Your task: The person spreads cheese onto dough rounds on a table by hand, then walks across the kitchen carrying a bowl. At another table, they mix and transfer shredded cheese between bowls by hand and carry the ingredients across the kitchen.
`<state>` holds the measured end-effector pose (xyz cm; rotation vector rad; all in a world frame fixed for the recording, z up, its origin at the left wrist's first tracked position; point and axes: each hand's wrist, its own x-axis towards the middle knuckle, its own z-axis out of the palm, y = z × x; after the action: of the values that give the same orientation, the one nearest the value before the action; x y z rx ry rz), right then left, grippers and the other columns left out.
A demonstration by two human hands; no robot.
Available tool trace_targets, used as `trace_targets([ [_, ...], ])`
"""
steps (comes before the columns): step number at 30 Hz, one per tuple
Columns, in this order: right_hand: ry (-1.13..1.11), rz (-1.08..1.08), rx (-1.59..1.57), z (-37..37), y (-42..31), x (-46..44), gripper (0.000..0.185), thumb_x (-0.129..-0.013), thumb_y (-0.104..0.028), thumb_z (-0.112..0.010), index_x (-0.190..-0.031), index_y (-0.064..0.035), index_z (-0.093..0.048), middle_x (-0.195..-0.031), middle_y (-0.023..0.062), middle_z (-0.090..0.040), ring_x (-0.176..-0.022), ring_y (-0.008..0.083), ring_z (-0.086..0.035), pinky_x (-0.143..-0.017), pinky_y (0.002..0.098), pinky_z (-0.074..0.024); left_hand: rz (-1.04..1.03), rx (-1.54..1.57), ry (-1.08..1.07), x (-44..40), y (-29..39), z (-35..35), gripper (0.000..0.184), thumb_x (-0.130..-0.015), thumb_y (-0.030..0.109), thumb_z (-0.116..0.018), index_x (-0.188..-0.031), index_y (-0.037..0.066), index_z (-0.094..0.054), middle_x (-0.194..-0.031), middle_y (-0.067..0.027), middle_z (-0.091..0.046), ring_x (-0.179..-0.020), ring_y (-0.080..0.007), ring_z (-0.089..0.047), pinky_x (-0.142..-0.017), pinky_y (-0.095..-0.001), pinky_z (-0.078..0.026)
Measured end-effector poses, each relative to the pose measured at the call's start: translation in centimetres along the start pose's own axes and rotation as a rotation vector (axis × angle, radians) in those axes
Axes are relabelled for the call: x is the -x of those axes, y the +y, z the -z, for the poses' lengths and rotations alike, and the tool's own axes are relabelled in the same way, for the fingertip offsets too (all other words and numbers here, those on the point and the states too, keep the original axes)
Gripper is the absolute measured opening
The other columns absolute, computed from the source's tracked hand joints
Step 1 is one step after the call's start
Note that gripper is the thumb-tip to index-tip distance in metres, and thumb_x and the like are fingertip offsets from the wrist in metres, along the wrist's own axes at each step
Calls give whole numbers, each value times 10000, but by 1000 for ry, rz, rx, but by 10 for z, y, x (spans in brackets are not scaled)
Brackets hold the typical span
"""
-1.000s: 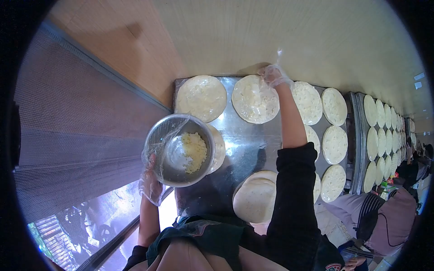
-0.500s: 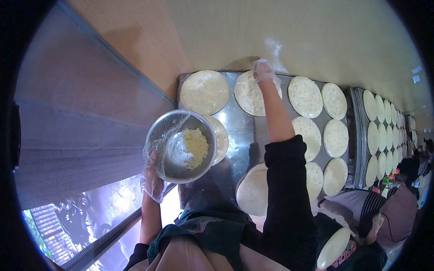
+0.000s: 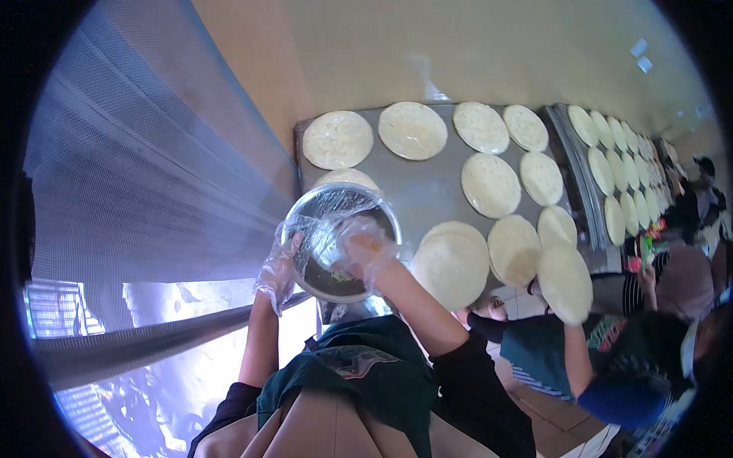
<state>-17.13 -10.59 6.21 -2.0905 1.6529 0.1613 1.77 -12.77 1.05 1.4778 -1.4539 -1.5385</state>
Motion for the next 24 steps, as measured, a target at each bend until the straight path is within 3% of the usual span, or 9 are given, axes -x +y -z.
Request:
trace_targets([
  [2,99,33,-49,-51,-10,11,465,-755,-382,-611,-1026,-5,-586,-998,166,-598,-943,352,-552,-822,395,-457,89,-91,-94,15,-2,2,603,-868,486,-458,-1258,27,-443,-1261,-188,-457,-1179,-306,-423,-986,-355,-309],
  [3,192,94,-97,-71,-18,25,471,-748,-399,-608,-1000,-2,-592,-980,174,-601,-919,355,-561,-809,401,-461,178,29,-129,21,-17,3,602,-864,344,-566,-1305,-8,-357,-1242,-147,-475,-1117,-207,-458,-951,-302,-365],
  [6,32,268,-313,-96,-41,72,446,-788,-445,-525,-895,-22,-619,-825,183,-620,-757,357,-594,-723,435,-463,96,-166,-329,49,-51,9,602,-860,340,-573,-1298,-17,-364,-1237,-145,-478,-1099,-215,-475,-936,-304,-381],
  [7,-153,347,-281,-124,-48,73,381,-780,-317,-562,-1047,-46,-560,-965,177,-602,-893,322,-581,-810,401,-452,87,-165,-341,58,-56,8,602,-860,340,-573,-1298,-17,-364,-1237,-145,-478,-1099,-215,-475,-936,-304,-381],
  [10,11,600,-602,-170,-58,108,368,-820,-243,-529,-1121,-34,-504,-1037,187,-561,-968,288,-557,-864,358,-427,259,-95,-499,82,-82,11,592,-851,334,-585,-1277,-25,-384,-1226,-135,-488,-1061,-217,-501,-915,-310,-401],
  [14,-195,621,-702,-163,-60,123,416,-788,-123,-528,-1188,-33,-462,-1156,173,-499,-1083,266,-489,-953,335,-363,470,250,-554,107,-68,5,569,-823,306,-620,-1249,-12,-416,-1166,-129,-527,-1032,-224,-526,-924,-331,-408],
  [16,-236,609,-770,-142,-66,140,482,-742,-74,-533,-1216,-31,-456,-1183,169,-493,-1112,286,-465,-978,342,-339,568,712,-540,132,-52,0,546,-815,248,-624,-1239,-26,-416,-1143,-144,-536,-1033,-240,-532,-911,-327,-429],
  [20,-165,559,-992,-157,-66,156,504,-724,-72,-526,-1222,-35,-460,-1197,160,-491,-1117,280,-463,-978,343,-334,691,653,-414,175,-26,-3,486,-797,234,-632,-1154,-57,-474,-1084,-160,-561,-965,-243,-566,-844,-339,-475],
  [24,-116,475,-1129,-163,-70,173,373,-794,-107,-517,-1156,-14,-511,-1120,177,-543,-1047,285,-517,-924,346,-379,659,620,-375,191,-65,-20,463,-793,264,-626,-1122,-39,-505,-1041,-152,-574,-922,-250,-578,-829,-349,-475],
])
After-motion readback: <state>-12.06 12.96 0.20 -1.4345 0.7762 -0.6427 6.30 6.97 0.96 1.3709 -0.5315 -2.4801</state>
